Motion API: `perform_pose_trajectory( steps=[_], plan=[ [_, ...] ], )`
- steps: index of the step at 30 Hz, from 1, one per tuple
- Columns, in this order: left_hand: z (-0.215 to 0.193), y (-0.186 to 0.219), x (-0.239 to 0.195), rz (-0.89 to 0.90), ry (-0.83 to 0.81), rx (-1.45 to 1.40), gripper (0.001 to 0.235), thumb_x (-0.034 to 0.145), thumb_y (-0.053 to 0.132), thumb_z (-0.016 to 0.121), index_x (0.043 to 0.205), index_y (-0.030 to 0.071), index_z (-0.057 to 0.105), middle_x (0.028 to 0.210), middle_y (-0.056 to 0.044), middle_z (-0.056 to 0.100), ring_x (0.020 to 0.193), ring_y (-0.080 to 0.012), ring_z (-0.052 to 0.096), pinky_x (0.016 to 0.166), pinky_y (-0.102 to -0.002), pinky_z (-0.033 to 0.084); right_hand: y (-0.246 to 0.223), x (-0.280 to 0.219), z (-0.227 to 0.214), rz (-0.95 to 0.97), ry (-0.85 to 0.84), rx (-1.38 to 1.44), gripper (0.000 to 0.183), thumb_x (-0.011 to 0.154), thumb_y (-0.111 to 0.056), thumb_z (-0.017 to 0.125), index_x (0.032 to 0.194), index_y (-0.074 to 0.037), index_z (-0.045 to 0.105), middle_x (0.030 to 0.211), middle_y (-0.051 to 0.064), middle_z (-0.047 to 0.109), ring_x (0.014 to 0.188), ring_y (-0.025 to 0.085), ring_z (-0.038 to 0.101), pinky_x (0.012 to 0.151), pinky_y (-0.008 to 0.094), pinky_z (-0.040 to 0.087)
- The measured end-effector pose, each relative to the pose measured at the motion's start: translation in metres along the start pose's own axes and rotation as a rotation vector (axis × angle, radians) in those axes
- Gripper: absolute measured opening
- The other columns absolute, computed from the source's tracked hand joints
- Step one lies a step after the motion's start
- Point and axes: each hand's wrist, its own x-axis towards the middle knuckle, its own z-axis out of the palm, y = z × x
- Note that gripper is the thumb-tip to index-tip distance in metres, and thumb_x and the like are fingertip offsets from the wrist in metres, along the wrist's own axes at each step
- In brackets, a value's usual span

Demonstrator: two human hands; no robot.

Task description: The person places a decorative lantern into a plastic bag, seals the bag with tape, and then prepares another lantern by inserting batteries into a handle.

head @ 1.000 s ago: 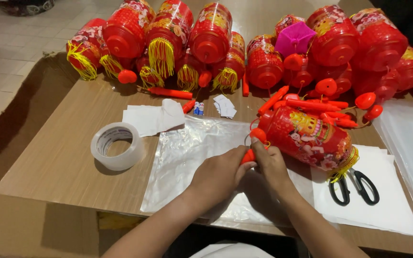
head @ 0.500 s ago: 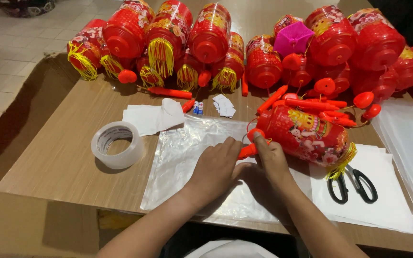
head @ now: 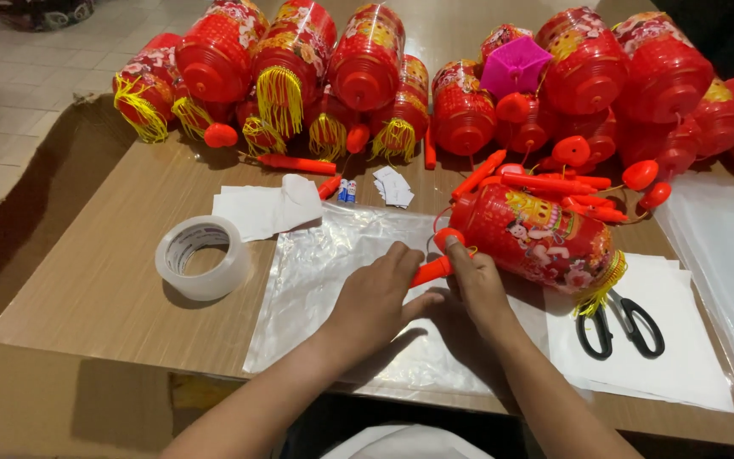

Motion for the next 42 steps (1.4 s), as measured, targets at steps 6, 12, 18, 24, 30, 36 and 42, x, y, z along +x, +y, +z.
perform_pose_trajectory(
  steps=[6,12,18,24,30,36,42],
  plan=[
    [0.005,-0.022,0.019,-0.099,-0.076,-0.383,0.029,0.102,0.037,0.055,0.104,0.01,0.064,0.082,-0.007,0.062,0.067,-0.0246,0.059,0.064,-0.034,0.044,-0.013,-0.004,-0.001,0.018,-0.041,0.064,0.06,0.106,-0.052,0.051,0.063,-0.011,0.061,0.045,-0.001,0.04,0.04,0.009,0.035,0.042,0.023,0.03],
    [-0.003,-0.042,0.029,-0.32,-0.387,-0.913,0.049,0.101,0.049,0.049,0.115,0.005,0.062,0.054,-0.006,0.05,0.033,-0.0111,0.044,0.031,-0.021,0.029,-0.022,-0.006,0.009,-0.007,-0.122,0.136,0.056,0.108,-0.046,0.051,0.068,-0.008,0.063,0.047,-0.001,0.038,0.041,0.009,0.036,0.041,0.022,0.031],
    [-0.029,-0.03,0.024,-0.083,-0.379,-0.688,0.037,0.094,0.034,0.07,0.118,0.009,0.057,0.084,-0.008,0.066,0.072,-0.0161,0.056,0.065,-0.026,0.044,-0.047,-0.016,0.009,-0.004,-0.15,0.248,0.036,0.107,-0.035,0.057,0.086,-0.008,0.063,0.055,0.005,0.049,0.046,0.013,0.044,0.042,0.023,0.036],
    [-0.007,-0.062,0.039,-0.068,-0.245,-0.725,0.03,0.088,0.023,0.08,0.112,0.012,0.068,0.093,-0.005,0.07,0.07,-0.0136,0.058,0.063,-0.026,0.052,-0.05,-0.018,0.004,0.02,-0.115,0.342,0.019,0.1,-0.02,0.07,0.108,-0.005,0.061,0.076,0.008,0.056,0.059,0.014,0.055,0.05,0.023,0.044],
    [0.003,-0.065,0.043,-0.077,-0.193,-0.795,0.032,0.089,0.021,0.079,0.117,0.007,0.073,0.084,-0.004,0.061,0.05,-0.0102,0.057,0.04,-0.022,0.05,-0.067,-0.024,0.004,-0.03,-0.054,0.276,0.029,0.093,-0.013,0.076,0.119,-0.001,0.071,0.089,0.011,0.063,0.08,0.018,0.065,0.068,0.026,0.055],
    [0.003,-0.066,0.043,-0.079,-0.166,-0.813,0.036,0.087,0.02,0.08,0.12,0.005,0.074,0.078,-0.005,0.061,0.044,-0.0105,0.058,0.035,-0.023,0.048,-0.046,-0.014,0.0,-0.008,-0.034,0.333,0.035,0.089,-0.006,0.078,0.123,-0.004,0.066,0.093,0.009,0.066,0.08,0.015,0.067,0.073,0.026,0.056],
    [0.0,-0.061,0.037,-0.069,-0.201,-0.876,0.033,0.092,0.019,0.075,0.122,0.008,0.068,0.076,-0.008,0.067,0.042,-0.0106,0.056,0.035,-0.022,0.045,-0.076,-0.029,0.003,0.012,-0.097,0.493,0.038,0.09,0.002,0.071,0.121,-0.008,0.051,0.106,0.009,0.066,0.082,0.012,0.062,0.076,0.025,0.051]
  ],
)
